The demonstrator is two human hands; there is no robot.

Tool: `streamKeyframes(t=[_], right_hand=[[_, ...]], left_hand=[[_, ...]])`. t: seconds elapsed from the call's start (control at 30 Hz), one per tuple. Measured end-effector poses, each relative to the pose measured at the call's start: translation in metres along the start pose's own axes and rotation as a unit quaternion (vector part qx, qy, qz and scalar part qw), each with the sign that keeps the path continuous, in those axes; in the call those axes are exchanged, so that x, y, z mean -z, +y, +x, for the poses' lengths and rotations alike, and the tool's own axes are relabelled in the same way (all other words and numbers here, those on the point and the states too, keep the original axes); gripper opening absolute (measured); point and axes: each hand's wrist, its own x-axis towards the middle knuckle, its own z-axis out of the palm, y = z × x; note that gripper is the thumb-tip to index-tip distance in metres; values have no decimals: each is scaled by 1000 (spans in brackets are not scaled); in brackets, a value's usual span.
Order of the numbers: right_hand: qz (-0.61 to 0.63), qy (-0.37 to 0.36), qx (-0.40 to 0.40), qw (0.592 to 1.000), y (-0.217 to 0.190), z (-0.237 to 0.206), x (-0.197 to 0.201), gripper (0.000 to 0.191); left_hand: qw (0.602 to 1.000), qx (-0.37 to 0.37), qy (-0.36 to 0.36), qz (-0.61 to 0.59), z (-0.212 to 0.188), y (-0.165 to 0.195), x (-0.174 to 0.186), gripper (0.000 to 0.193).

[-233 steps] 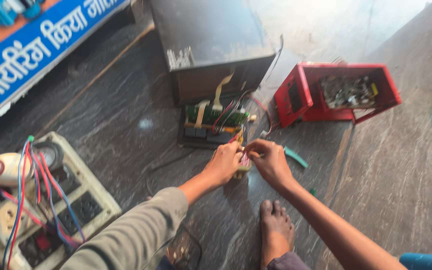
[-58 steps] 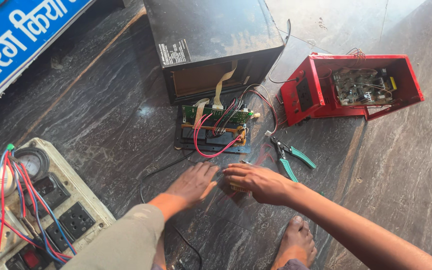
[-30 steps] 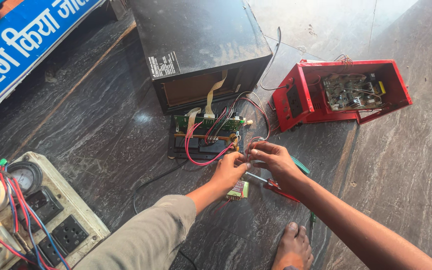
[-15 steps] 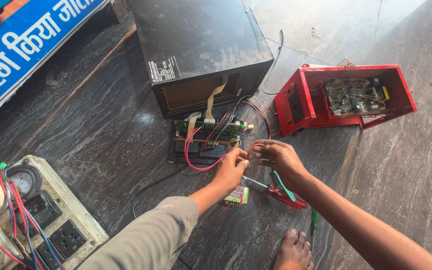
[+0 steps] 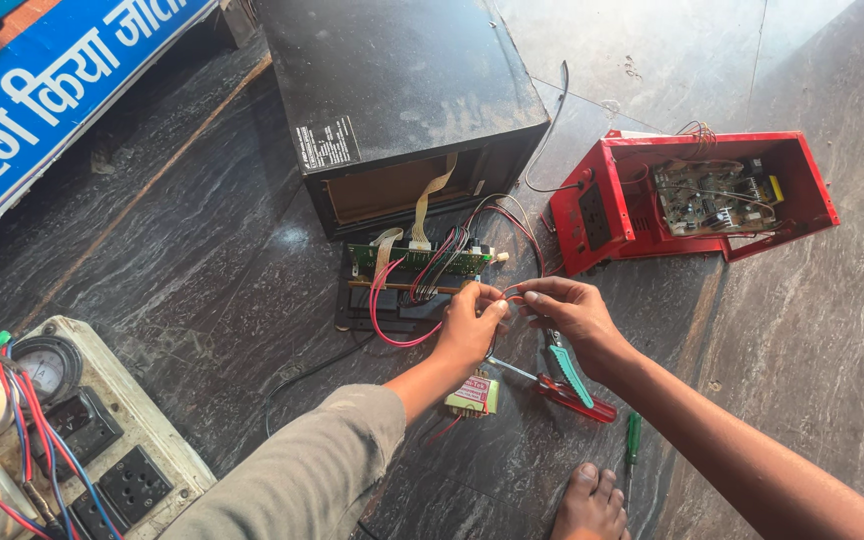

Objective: The person works on a disassembled electronic device on the floor, using pliers and a screwdriver to strip and connect wires to a circuit board and transformer. They repeatedly cut wire insulation and twist connections between components.

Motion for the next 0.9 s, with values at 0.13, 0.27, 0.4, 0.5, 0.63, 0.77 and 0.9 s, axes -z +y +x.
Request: streamKeyframes(t=[0.13, 0.27, 0.4, 0.5, 0.63, 0.77, 0.9], right_hand=[[-72, 30, 31, 996, -1, -3, 0, 21], [-209, 34, 51, 976, 3, -12, -6, 21], [-334, 6, 78, 939, 8, -10, -7, 25], [-239, -21, 19, 971, 11, 0, 2, 24], [-187, 54, -6, 981, 14, 13, 25, 25], [-292, 120, 28, 948, 11, 21, 43, 27], [-375, 103, 105, 915, 11, 22, 29, 34]], left_hand=[[1000, 3, 2, 13, 5, 2, -2, 19], [995, 89, -24, -28, 3, 9, -2, 28], [993, 71, -68, 63, 9, 17, 3, 32], [991, 35, -72, 104, 13, 19, 9, 30], [991, 22, -69, 115, 14, 16, 12, 30], [995, 48, -39, 77, 19, 16, 16, 24], [998, 55, -15, 33, 20, 19, 9, 20]])
